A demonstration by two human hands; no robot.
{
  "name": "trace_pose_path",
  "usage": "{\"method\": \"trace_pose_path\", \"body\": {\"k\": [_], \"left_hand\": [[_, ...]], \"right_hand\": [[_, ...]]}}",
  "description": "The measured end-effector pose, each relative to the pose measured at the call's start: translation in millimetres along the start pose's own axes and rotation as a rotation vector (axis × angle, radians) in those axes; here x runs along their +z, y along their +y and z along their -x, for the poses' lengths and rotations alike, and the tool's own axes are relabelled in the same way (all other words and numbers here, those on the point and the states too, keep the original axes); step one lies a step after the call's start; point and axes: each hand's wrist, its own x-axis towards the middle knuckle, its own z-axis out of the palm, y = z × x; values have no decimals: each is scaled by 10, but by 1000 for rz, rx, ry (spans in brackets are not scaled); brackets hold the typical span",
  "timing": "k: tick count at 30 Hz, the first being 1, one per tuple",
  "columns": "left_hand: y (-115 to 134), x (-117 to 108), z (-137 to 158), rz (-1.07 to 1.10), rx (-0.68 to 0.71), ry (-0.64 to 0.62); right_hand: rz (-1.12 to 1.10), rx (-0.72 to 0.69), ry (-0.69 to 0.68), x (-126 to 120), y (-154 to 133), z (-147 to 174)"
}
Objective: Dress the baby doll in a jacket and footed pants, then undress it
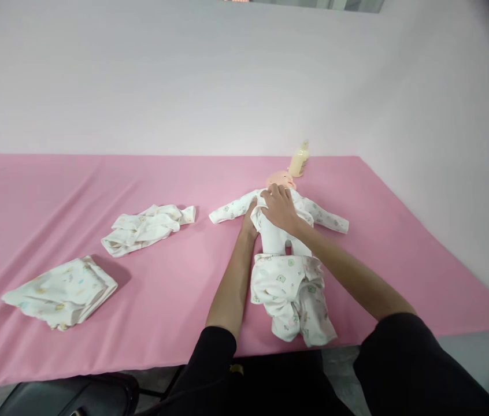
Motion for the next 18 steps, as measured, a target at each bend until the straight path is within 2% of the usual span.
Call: {"method": "trace_pose_path", "body": {"k": [3, 5, 8, 11, 14, 18], "left_hand": [[-6, 25, 48, -27, -11, -21], [-14, 26, 44, -20, 11, 31], [-28, 0, -2, 25, 43, 95], [-35, -26, -41, 67, 34, 111], [-38, -27, -41, 65, 67, 95], [-43, -4, -19, 49, 89, 51]], "right_hand": [[-94, -99, 20, -252, -25, 456], [-201, -143, -80, -419, -14, 762], [-345, 14, -243, -583, 52, 1062], [-460, 80, -443, -623, 153, 1124], [-576, 44, -645, -613, 252, 1048], [-676, -21, -823, -636, 317, 943]]}}
